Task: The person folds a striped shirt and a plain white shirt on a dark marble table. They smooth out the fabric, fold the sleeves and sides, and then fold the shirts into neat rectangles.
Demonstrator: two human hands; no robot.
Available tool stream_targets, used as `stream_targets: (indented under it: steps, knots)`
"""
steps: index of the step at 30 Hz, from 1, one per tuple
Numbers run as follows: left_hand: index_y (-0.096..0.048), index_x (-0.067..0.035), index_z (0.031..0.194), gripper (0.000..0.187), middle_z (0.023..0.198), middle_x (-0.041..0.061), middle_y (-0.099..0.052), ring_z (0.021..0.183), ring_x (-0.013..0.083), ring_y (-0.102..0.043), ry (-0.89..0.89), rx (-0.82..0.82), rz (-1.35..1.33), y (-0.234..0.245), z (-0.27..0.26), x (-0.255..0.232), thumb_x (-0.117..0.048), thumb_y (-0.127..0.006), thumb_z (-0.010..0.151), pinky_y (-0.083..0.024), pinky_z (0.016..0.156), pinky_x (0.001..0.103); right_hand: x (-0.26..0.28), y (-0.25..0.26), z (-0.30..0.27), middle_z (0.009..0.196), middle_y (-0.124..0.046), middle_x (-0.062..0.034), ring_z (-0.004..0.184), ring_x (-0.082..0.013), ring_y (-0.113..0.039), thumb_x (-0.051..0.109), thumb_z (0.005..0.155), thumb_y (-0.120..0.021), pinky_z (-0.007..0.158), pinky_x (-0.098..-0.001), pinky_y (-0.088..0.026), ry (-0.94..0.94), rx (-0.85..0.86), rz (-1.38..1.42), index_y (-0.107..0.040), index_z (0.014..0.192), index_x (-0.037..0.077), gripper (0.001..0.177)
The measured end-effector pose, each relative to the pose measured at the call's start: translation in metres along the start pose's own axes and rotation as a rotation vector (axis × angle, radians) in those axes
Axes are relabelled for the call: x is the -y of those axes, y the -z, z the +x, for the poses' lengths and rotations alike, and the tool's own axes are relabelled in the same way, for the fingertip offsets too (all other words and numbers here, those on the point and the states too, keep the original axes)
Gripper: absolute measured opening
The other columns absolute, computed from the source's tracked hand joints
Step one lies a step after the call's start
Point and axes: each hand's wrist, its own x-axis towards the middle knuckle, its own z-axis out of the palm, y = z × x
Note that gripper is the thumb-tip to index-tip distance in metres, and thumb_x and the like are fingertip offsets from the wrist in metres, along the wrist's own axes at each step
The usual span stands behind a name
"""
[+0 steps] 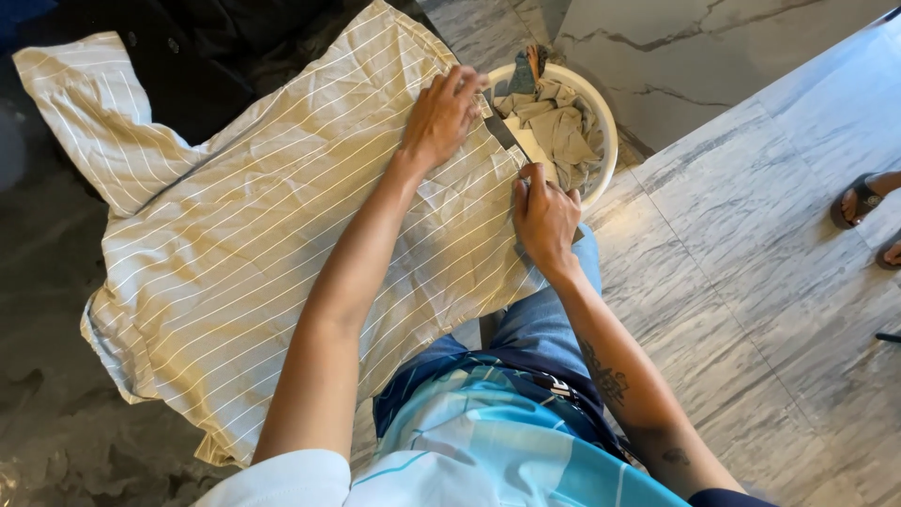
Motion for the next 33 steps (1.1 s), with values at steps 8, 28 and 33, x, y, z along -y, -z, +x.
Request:
stream_targets:
  steps: [8, 28, 33]
  knots:
    - [-0.065, -0.017, 0.124, 0.032, 0.138, 0.002, -0.060, 0.129, 0.0260, -0.051, 0.423, -0.255, 0.100, 0.042, -0.057, -0.004, -0.013, -0.073, 0.093, -0.042, 0.104, 0.051, 0.008, 0.021, 0.014, 0.099, -0.066, -0.0108, 0.088, -0.0306, -0.061, 0.016, 0.102, -0.060, 0.069, -0.0451, -0.045, -0.011, -0.054, 0.086, -0.059, 0.110, 0.010, 0.010]
    - [-0.065, 0.006, 0.125, 0.048, 0.139, 0.021, -0.054, 0.107, 0.0490, -0.059, 1.694, -0.576, 0.243, 0.214, -0.509, 0.061, -0.033, -0.040, 0.112, -0.045, 0.075, 0.064, 0.080, -0.073, 0.103, 0.162, -0.036, -0.0225, 0.146, -0.0512, -0.027, 0.049, 0.108, -0.045, 0.112, -0.0705, -0.021, 0.491, 0.305, 0.095, -0.046, 0.154, 0.009, 0.061]
    - [-0.030, -0.019, 0.077, 0.046, 0.067, -0.004, -0.025, 0.060, 0.0134, -0.025, 1.804, -0.835, -0.615, 0.245, -0.486, 0.038, -0.045, -0.035, 0.115, -0.026, 0.065, 0.036, 0.088, -0.061, 0.098, 0.171, -0.014, -0.0134, 0.155, -0.0375, -0.001, 0.070, 0.102, -0.013, 0.121, -0.0654, 0.001, 0.394, 0.444, 0.045, -0.028, 0.165, 0.016, 0.085]
